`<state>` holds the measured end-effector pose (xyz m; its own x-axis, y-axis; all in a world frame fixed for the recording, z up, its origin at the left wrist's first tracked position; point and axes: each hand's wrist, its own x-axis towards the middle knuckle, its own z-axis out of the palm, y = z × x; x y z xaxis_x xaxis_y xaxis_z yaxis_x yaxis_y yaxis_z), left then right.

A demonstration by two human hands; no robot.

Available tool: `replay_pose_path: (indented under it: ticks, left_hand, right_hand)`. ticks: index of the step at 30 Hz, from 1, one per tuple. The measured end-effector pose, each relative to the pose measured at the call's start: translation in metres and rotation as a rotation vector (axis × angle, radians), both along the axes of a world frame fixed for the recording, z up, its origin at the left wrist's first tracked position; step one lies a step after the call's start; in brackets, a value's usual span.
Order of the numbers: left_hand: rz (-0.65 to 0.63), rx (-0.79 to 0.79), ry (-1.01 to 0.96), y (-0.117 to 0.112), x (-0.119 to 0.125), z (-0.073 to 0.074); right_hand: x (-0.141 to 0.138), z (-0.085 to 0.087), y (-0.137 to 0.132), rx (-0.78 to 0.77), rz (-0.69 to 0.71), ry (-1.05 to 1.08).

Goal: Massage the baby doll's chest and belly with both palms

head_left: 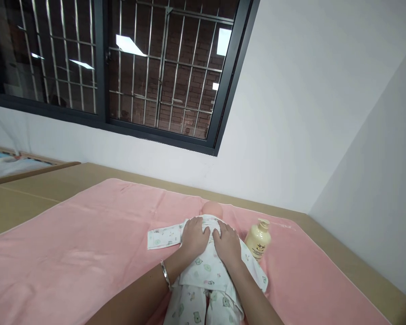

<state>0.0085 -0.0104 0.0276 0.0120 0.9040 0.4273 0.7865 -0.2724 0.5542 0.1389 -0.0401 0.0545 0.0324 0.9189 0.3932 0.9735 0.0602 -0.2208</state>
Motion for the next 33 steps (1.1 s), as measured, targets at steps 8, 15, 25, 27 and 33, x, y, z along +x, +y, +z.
replay_pose_path:
  ticks: [8, 15, 25, 27, 33]
  left_hand:
    - [-0.113, 0.01, -0.026, 0.008, -0.005, -0.005]
    - [-0.248, 0.048, 0.0, 0.009, -0.011, 0.0]
    - [-0.075, 0.042, 0.188, -0.011, 0.001, 0.006]
    - [-0.098, 0.085, 0.162, -0.006, -0.002, 0.003]
    - [-0.142, 0.106, 0.134, -0.004, -0.007, 0.003]
  right_hand:
    - [0.0, 0.004, 0.0, -0.014, 0.025, 0.017]
    - [0.003, 0.004, 0.002, -0.026, 0.082, 0.035]
    - [-0.013, 0.008, -0.012, -0.043, -0.108, -0.058]
    - [-0.007, 0.006, -0.007, -0.04, -0.036, -0.027]
    - [0.0, 0.005, -0.004, -0.019, 0.034, 0.04]
